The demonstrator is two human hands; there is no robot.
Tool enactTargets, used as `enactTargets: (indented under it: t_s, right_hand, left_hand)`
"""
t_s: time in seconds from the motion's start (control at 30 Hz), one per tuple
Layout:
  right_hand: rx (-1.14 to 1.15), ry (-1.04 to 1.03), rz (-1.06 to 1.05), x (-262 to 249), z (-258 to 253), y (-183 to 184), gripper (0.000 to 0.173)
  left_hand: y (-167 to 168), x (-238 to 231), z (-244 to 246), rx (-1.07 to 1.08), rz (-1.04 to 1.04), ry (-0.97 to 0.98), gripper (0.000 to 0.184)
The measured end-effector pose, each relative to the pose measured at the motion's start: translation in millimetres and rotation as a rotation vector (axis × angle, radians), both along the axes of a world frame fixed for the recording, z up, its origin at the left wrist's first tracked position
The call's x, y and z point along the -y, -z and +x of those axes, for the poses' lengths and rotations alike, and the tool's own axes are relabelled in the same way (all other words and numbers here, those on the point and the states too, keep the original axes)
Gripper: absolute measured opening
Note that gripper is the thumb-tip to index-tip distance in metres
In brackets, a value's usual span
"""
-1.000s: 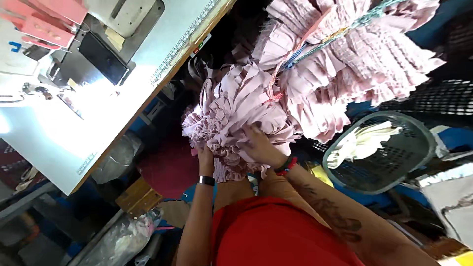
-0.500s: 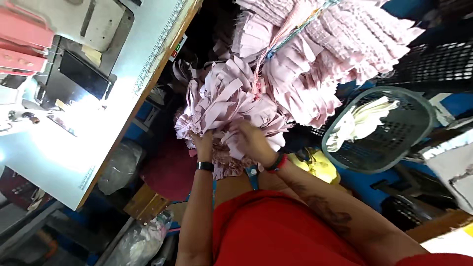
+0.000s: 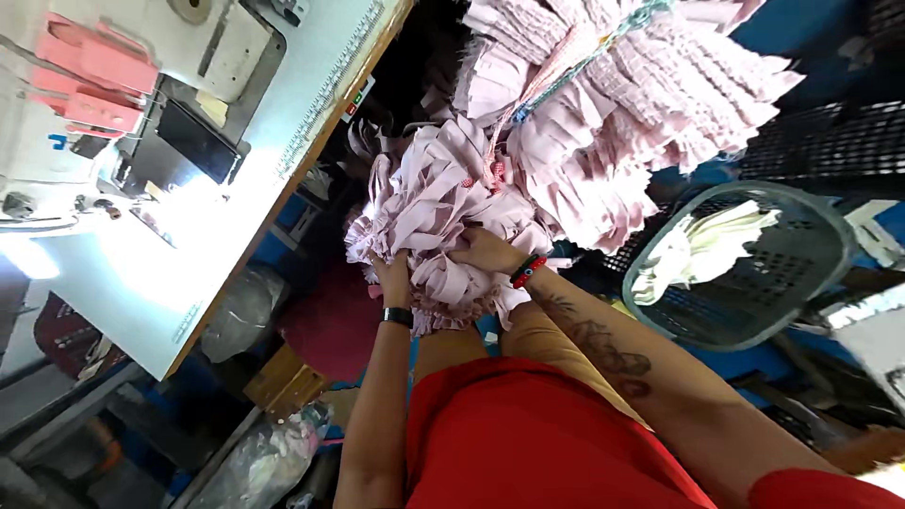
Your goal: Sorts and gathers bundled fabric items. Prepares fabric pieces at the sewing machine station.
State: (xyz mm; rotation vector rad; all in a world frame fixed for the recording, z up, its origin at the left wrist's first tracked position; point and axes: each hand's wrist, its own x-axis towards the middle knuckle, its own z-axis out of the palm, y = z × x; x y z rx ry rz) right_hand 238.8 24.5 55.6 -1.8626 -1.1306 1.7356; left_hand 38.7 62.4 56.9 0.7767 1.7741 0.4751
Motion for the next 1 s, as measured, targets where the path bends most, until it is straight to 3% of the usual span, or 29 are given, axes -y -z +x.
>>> enactTargets:
  t_s: [0.1, 0.2, 0.3, 0.4, 0.5, 0.63, 0.73, 0.77, 0.87, 1.0]
  right_hand:
    - [-0.027, 0.081, 0.057, 5.7, 15.9, -24.2, 0.038]
    - [0.004, 0.17, 0.013, 28.4, 55.7, -66.6, 0.044]
    - [-0.024, 0.207, -0.008, 57.3, 111.2, -90.2, 0.05]
    - [-0.171, 0.329, -0.009, 85.8, 156.5, -102.9, 0.041]
    - [-0.381, 0.47, -0.003, 115.9, 182.9, -98.4, 0.047]
    - [-0.786, 0.753, -0.008, 129.0, 178.2, -84.2, 0.032]
    - [-0.976, 0.808, -0.006, 129.1, 162.7, -72.0, 0.068]
    - [-1.007, 0.793, -0.005, 126.3, 158.8, -68.1, 0.073]
    - [-1.051, 0.767, 0.005, 112.2, 150.5, -59.3, 0.052]
    - [-1.014, 0.836, 0.046, 93.1, 141.8, -72.4, 0.046]
  left_hand:
    - [-12.6, 4.5, 15.2, 0.023, 0.07, 0.012, 0.088]
    - [-29.7, 0.7, 42.9, -0.032, 0.054, 0.141, 0.094]
    - [-13.5, -21.2, 64.4, -0.092, 0.042, 0.203, 0.095]
    - [4.8, -46.2, 64.3, -0.148, -0.005, 0.249, 0.095]
    - [-0.2, -68.7, 57.8, -0.11, -0.114, 0.231, 0.098]
    - [-10.1, -65.6, 38.1, -0.129, -0.159, 0.318, 0.114]
    - [-31.4, -50.6, 33.9, -0.124, -0.123, 0.325, 0.113]
    - [-40.1, -43.9, 32.8, -0.125, -0.109, 0.328, 0.109]
    - [-50.3, -29.1, 29.9, -0.135, -0.012, 0.278, 0.105]
    - [-41.7, -8.3, 18.6, -0.179, 0.106, 0.181, 0.092]
